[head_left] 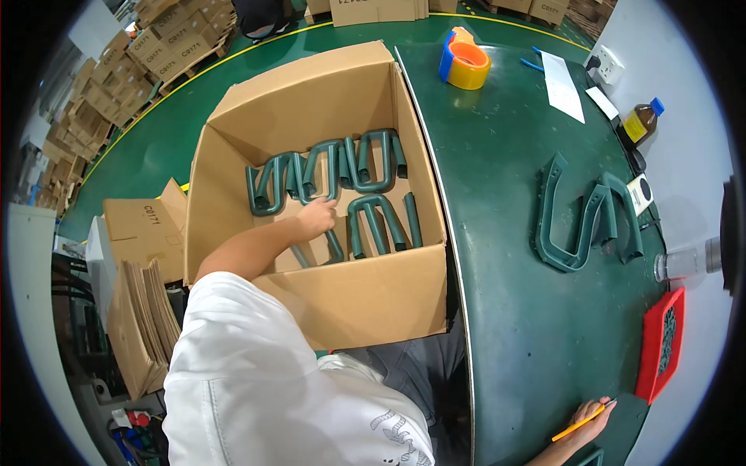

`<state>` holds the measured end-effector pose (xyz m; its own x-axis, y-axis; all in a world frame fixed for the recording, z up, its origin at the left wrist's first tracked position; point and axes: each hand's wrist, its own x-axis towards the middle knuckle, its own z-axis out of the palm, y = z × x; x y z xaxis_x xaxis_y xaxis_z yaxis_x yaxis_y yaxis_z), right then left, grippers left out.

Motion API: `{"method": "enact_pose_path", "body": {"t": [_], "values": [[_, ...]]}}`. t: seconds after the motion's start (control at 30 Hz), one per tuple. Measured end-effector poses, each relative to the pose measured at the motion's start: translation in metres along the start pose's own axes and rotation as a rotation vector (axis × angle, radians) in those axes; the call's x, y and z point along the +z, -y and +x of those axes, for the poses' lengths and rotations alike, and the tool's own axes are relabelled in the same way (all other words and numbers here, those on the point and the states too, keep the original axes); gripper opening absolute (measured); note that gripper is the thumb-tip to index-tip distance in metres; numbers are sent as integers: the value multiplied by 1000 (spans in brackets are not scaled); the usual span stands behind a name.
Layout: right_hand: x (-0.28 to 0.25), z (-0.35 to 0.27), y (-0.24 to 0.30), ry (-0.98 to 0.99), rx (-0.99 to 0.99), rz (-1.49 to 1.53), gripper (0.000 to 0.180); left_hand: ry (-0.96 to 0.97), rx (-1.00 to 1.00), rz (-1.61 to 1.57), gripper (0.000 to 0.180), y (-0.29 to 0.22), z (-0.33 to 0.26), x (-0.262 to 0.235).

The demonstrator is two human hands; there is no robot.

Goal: Remove excess material from green plastic parts using a tool and place them in a box.

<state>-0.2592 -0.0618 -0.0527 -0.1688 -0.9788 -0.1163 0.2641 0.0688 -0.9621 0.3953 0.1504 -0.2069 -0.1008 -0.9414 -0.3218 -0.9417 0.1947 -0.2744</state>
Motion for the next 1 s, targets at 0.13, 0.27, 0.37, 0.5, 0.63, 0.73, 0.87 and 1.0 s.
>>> {"method": "enact_pose_path", "body": {"t": [0.13, 0.27, 0.37, 0.5, 0.63, 0.73, 0.87, 1.0], "values": [[2, -2, -2, 26, -16, -9, 37, -152, 94, -177, 11, -5, 19, 14], [-11, -1, -6, 115, -50, 26, 39, -255, 105, -404, 24, 7, 23, 14], [-8, -4, -9, -134, 43, 55, 21, -331, 142, -441, 40, 16, 27, 0], [52, -20, 26, 105, 93, -652, 14, -667, -24, -429, 32, 7, 15, -52], [5, -24, 50, -55, -382, -1318, 20, -731, -289, -519, 16, 22, 21, -66], [-30, -38, 68, -497, -435, -1507, 25, -1053, -173, -550, 24, 20, 52, -102], [-76, -51, 81, -780, 9, -1748, 27, -850, -451, -757, 31, -42, 60, -202], [-86, -42, 74, -611, 127, -1696, 31, -1067, 309, -835, 52, -88, 93, -254]]}}
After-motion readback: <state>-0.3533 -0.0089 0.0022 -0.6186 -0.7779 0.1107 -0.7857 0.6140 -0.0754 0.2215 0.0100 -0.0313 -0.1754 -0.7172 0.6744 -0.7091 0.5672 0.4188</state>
